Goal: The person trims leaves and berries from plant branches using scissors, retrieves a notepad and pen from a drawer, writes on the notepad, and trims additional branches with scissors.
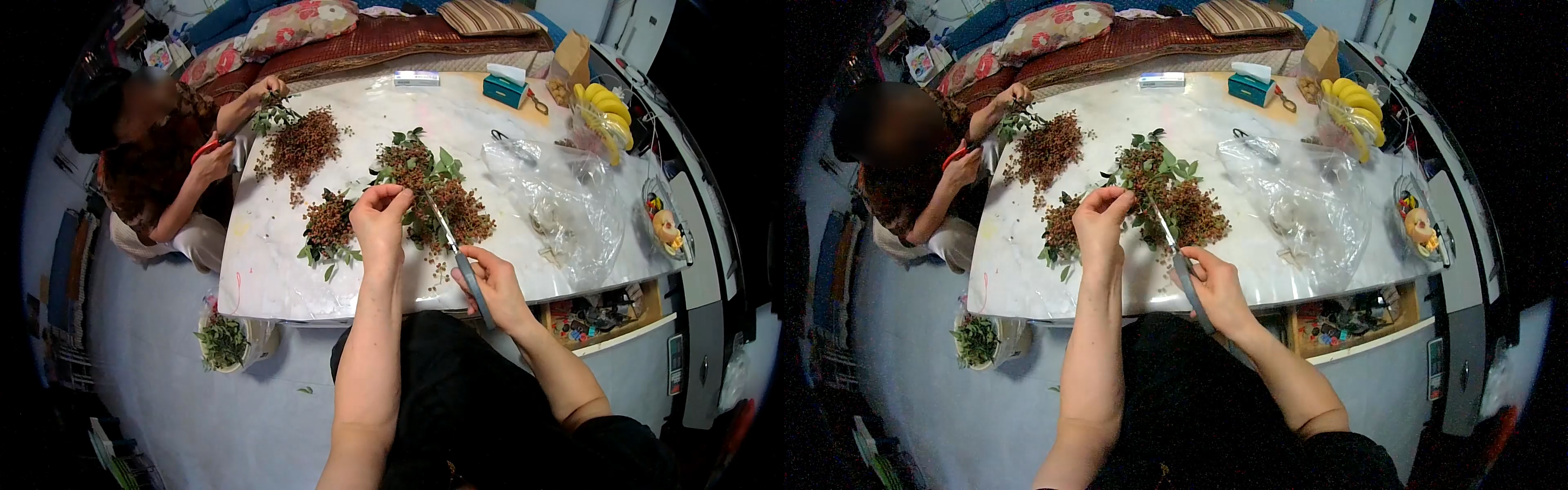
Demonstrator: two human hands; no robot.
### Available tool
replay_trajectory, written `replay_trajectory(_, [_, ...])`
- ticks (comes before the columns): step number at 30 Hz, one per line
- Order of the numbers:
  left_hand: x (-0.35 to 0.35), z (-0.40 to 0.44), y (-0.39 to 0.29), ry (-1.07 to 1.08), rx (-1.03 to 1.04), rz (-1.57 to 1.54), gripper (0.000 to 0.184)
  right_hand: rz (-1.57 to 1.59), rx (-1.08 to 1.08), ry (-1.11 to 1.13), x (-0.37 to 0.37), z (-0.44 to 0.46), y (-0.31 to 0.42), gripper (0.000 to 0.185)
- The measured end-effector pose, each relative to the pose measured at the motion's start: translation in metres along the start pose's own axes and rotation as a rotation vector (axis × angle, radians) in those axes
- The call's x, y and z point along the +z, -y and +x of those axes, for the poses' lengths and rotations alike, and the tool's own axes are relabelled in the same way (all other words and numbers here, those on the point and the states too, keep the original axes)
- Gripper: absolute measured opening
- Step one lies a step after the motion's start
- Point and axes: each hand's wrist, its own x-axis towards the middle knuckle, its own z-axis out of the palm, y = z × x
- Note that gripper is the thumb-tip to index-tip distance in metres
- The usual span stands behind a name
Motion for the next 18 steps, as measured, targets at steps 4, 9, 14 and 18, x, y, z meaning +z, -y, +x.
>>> replay_trajectory(4, [-0.0044,0.0051,0.0032,-0.046,-0.014,-0.014,0.011,0.302,0.034,0.05,-0.0049,0.0034,-0.0048,0.036])
replay_trajectory(9, [-0.0065,0.0064,0.0007,-0.122,0.045,-0.081,0.012,0.38,0.08,0.03,-0.0106,0.0043,-0.0066,0.031])
replay_trajectory(14, [-0.0053,0.0053,-0.0035,-0.132,0.099,-0.088,0.01,0.358,0.099,0.13,-0.005,-0.0008,-0.0061,0.038])
replay_trajectory(18, [-0.0048,0.0035,-0.0054,-0.105,0.138,-0.083,0.01,0.347,0.11,0.197,-0.0076,-0.0003,0.0002,0.031])
